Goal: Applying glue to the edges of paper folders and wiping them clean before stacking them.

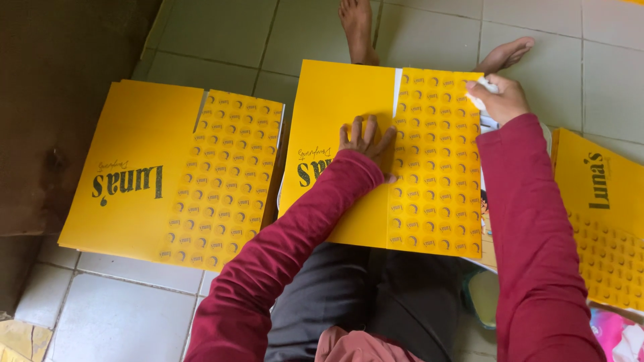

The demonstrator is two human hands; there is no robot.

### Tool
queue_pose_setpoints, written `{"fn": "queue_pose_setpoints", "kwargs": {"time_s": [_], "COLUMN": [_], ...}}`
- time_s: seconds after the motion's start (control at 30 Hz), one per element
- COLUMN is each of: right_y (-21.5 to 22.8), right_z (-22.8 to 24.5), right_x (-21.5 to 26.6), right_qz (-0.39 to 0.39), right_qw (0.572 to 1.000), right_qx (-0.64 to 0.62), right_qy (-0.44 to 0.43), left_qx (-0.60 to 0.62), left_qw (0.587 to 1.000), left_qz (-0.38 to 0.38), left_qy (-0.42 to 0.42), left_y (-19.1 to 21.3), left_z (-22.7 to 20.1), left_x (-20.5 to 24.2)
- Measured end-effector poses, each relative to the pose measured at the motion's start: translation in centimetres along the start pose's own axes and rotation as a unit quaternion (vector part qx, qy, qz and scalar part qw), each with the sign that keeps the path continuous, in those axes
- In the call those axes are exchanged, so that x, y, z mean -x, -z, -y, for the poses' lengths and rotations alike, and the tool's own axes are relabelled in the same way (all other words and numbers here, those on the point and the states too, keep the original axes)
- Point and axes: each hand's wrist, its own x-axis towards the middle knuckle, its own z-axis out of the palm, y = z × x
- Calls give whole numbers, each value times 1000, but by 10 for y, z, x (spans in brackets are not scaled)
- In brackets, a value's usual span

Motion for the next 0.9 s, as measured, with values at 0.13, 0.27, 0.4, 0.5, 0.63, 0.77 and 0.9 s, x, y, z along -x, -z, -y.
{"fn": "queue_pose_setpoints", "kwargs": {"time_s": [0.13, 0.27, 0.4, 0.5, 0.63, 0.77, 0.9], "right_y": [-2, -6, -7, -8, -7, -6, -4], "right_z": [-38, -49, -47, -43, -41, -38, -36], "right_x": [-25, -29, -30, -25, -26, -24, -22], "right_qz": [-37, -70, -81, -71, -71, -70, -52], "right_qw": [998, 994, 993, 996, 996, 996, 995], "right_qx": [31, 59, 61, 18, 20, 34, 63], "right_qy": [50, 66, 59, 55, 42, 48, 51], "left_qx": [-9, -7, -8, -6, 22, 14, -16], "left_qw": [1000, 999, 999, 999, 998, 998, 995], "left_qz": [-2, 35, 49, 32, 50, 59, 95], "left_qy": [7, 7, 10, 19, 29, 24, 1], "left_y": [3, 5, 5, 4, 26, 26, 49], "left_z": [-1, -3, -3, -5, -7, -4, 4], "left_x": [-3, -3, -10, -8, 0, -2, 6]}}
